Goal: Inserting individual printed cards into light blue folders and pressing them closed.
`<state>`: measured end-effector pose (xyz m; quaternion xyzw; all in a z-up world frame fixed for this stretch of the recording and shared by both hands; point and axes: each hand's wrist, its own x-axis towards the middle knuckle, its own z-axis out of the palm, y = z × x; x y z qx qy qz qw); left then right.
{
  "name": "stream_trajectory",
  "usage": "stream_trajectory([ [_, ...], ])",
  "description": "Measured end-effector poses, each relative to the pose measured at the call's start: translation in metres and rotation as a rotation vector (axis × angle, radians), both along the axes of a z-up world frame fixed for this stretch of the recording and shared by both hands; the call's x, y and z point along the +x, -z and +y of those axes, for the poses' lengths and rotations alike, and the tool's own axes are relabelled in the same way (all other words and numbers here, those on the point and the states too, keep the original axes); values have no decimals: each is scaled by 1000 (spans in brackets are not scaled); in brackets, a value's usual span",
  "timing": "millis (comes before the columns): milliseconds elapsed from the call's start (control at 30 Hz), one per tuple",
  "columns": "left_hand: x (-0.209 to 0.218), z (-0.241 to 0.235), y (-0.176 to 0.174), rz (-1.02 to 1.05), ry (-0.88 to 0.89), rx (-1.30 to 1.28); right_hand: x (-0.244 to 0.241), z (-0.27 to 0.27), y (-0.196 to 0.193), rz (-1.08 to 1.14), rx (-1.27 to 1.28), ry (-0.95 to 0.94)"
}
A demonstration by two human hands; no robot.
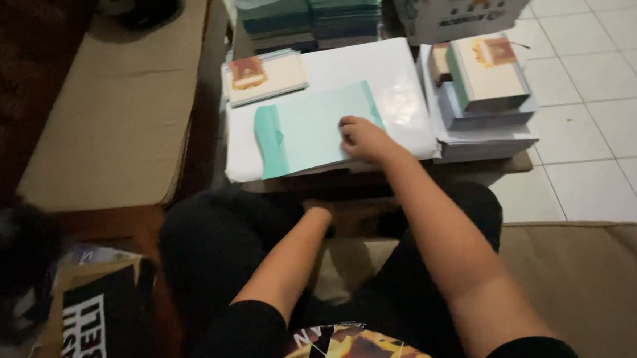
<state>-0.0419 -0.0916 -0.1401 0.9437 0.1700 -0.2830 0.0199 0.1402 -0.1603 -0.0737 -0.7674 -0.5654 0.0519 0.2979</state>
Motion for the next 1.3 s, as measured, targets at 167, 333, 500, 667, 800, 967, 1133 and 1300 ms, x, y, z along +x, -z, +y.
stream_trajectory([
  [167, 5, 19, 36, 91, -41, 3, -15, -3, 2, 54, 82, 46],
  [333, 5, 9, 6, 114, -113, -14, -3, 1, 17, 35, 100, 71],
  [500, -45, -19, -70, 77, -112, -181, -13, -2, 6, 73, 43, 94],
  [667, -84, -57, 1, 173, 71, -235, -27, -18, -20, 100, 22, 99],
  [800, -64, -48, 83, 194, 165, -167, -21, -8, -10, 151, 25, 175],
  [967, -84, -48, 5, 89, 307, -357, -52, -14, -36, 161, -13, 303],
  [1133, -172, -18, -124, 19, 46, -901, -68, 3, -36, 61, -51, 378],
  [1300, -241, -20, -290, 247, 1, -1087, -82, 21, -49, -5, -131, 514],
])
